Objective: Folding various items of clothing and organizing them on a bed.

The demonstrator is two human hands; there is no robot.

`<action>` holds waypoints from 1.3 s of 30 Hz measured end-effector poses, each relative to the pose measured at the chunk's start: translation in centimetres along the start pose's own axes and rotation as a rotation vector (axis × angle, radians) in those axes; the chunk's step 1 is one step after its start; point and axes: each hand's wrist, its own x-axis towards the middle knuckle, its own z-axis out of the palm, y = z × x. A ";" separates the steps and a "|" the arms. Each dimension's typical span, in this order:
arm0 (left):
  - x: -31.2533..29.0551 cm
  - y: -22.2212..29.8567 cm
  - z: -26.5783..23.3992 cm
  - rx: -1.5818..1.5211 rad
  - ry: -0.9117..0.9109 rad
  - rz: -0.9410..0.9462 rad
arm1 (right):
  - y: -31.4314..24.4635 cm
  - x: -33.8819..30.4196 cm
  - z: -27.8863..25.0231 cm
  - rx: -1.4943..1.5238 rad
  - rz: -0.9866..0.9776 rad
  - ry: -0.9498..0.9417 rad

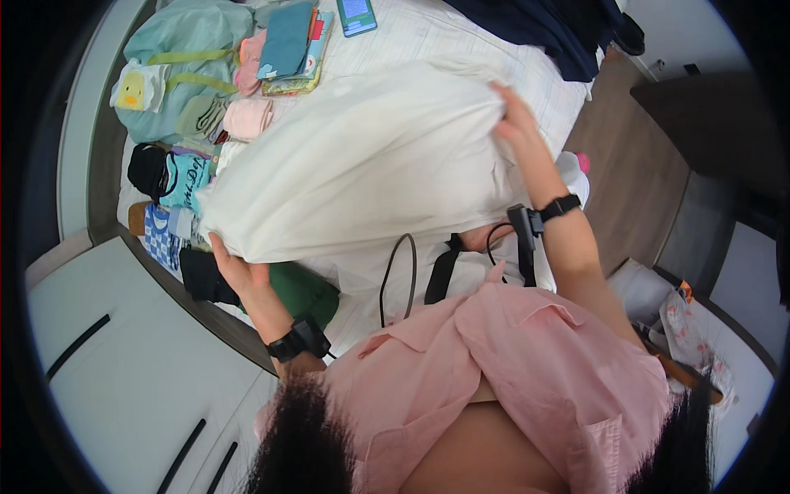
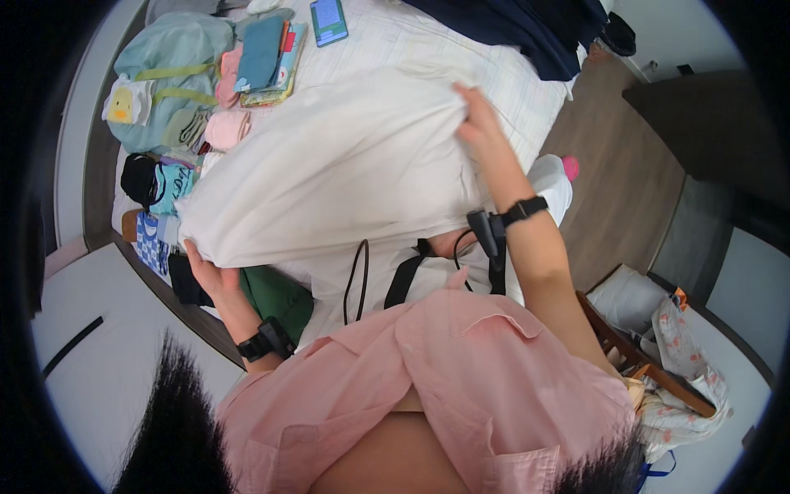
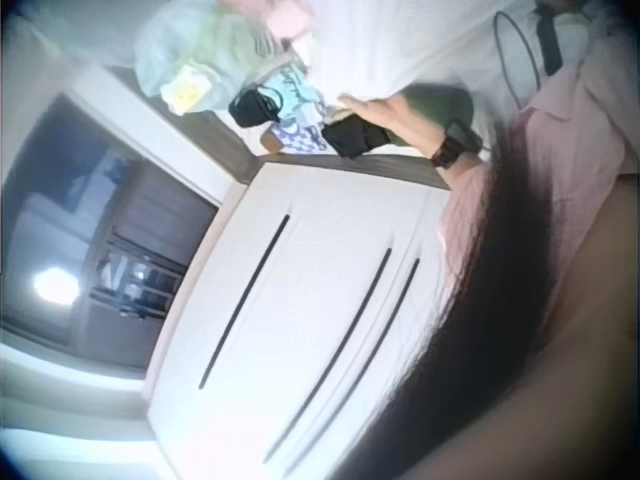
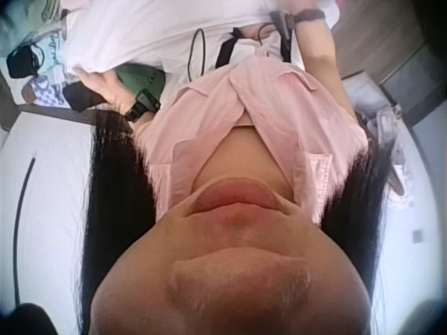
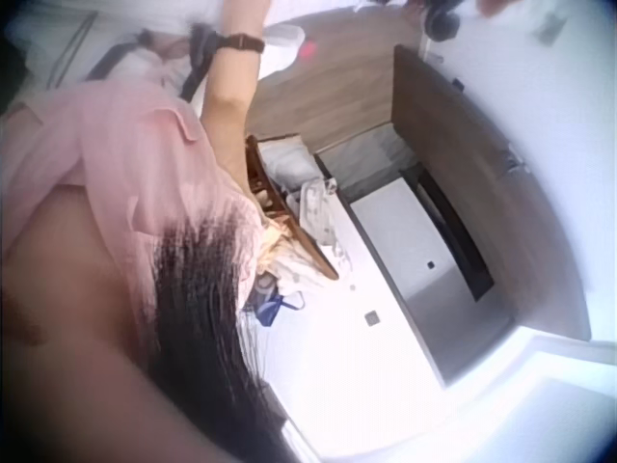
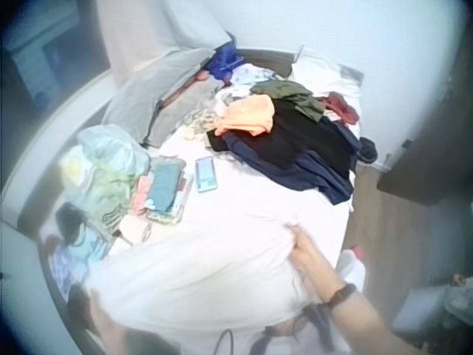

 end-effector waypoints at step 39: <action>6.1 -10.9 16.4 0.228 -0.553 -0.384 | -8.6 -10.3 -14.8 0.109 -0.166 0.057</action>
